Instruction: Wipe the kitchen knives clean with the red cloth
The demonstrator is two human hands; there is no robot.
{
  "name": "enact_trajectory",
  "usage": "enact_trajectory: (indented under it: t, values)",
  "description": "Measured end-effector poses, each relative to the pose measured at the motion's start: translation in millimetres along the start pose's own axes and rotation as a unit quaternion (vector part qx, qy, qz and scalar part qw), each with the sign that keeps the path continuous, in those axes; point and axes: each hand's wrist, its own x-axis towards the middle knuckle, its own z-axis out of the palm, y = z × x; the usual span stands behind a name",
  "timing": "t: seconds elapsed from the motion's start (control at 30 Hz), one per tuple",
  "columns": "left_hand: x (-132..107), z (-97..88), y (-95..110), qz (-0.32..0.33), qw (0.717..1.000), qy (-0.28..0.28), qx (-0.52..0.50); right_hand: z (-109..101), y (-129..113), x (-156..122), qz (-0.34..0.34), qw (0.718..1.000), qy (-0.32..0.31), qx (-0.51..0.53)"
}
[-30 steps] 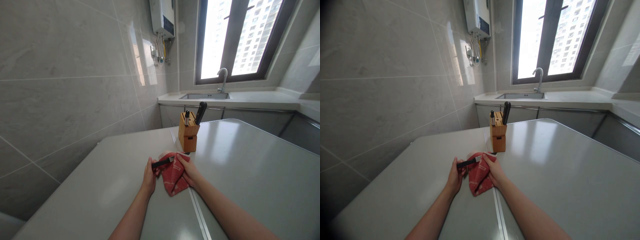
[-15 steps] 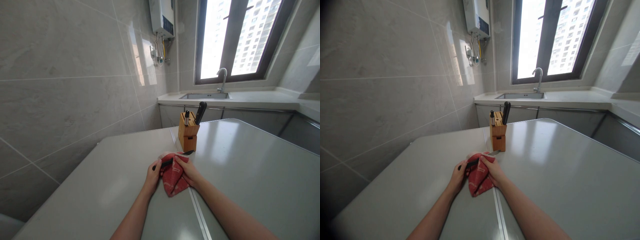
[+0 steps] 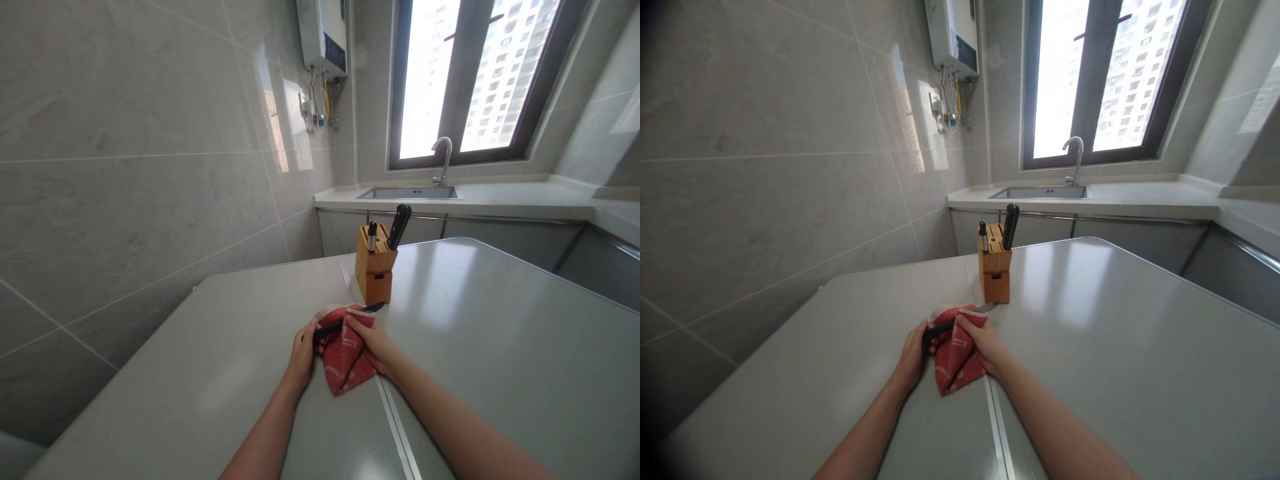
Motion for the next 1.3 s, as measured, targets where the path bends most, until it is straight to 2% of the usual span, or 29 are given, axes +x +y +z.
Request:
enact_trajectory:
  t: [0.77, 1.3]
  values:
    - [-0.2, 1.1, 0.3, 0.012, 1.0, -0.003, 0.013, -2.2, -0.7, 0.8, 0.028, 1.0, 0.011, 0.004]
    - [0.2, -0.7, -1.7, 0.012, 0.999, -0.029, 0.044, -2.6, -1.8, 1.4, 0.014, 1.0, 0.009, 0.016]
